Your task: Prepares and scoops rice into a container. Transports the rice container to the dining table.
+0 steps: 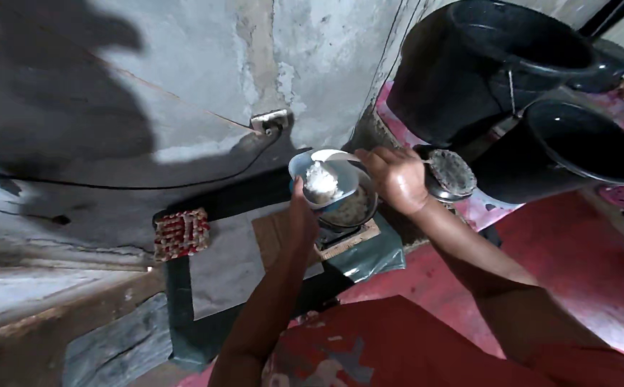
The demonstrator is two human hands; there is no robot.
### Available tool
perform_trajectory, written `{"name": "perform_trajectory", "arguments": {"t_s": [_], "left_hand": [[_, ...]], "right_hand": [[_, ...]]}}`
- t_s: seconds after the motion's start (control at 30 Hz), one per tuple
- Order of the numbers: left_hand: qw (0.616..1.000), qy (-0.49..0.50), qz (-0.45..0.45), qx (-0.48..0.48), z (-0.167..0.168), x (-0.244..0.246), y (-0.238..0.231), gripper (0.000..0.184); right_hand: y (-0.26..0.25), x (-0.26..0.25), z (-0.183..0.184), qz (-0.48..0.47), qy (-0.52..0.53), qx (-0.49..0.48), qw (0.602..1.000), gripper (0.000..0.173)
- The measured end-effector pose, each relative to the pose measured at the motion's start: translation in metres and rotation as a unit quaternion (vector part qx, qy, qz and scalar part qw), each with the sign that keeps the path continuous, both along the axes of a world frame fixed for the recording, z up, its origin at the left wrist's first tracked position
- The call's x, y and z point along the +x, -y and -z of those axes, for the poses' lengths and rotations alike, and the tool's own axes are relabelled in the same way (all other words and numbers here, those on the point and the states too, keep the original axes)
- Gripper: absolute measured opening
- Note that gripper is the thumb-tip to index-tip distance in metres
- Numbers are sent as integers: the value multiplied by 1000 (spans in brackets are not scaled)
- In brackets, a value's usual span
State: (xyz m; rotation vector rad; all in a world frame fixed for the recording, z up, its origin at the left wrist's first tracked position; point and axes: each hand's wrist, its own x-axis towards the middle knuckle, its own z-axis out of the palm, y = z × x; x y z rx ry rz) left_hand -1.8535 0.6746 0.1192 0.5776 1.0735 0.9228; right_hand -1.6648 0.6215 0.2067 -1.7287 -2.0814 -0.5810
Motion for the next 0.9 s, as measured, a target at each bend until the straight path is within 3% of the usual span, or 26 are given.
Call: {"name": "perform_trajectory", "arguments": {"t_s": [0.1, 0.3, 0.43, 0.53, 0.6, 0.67, 0.73, 0.83, 0.9], "left_hand": [[1000, 3, 13, 24, 3, -9, 0, 63], [999, 27, 11, 45, 6, -16, 7, 56], [998, -11, -27, 56, 11, -35, 8, 53], [997, -5, -56, 56, 20, -60, 7, 55], [994, 1, -89, 56, 29, -74, 9, 58], [993, 1, -99, 71, 30, -87, 16, 58], [989, 2, -122, 78, 33, -95, 20, 55], [988, -29, -134, 65, 42, -103, 26, 55], [989, -46, -131, 53, 43, -106, 31, 55]], "right_hand": [[11, -9, -11, -29, 26, -24, 999, 25], [-1, -24, 15, -82, 47, -49, 994, 26], [-4, -10, -12, -23, 20, -25, 999, 26], [-17, 9, -14, 88, 27, -158, 983, 22], [-31, 13, -4, 195, 42, -355, 913, 18], [-43, 17, 19, 254, 76, -473, 841, 14], [-49, 24, 41, 256, 98, -491, 827, 13], [-55, 35, 72, 222, 105, -456, 855, 17], [-60, 35, 89, 224, 97, -466, 851, 20]]}}
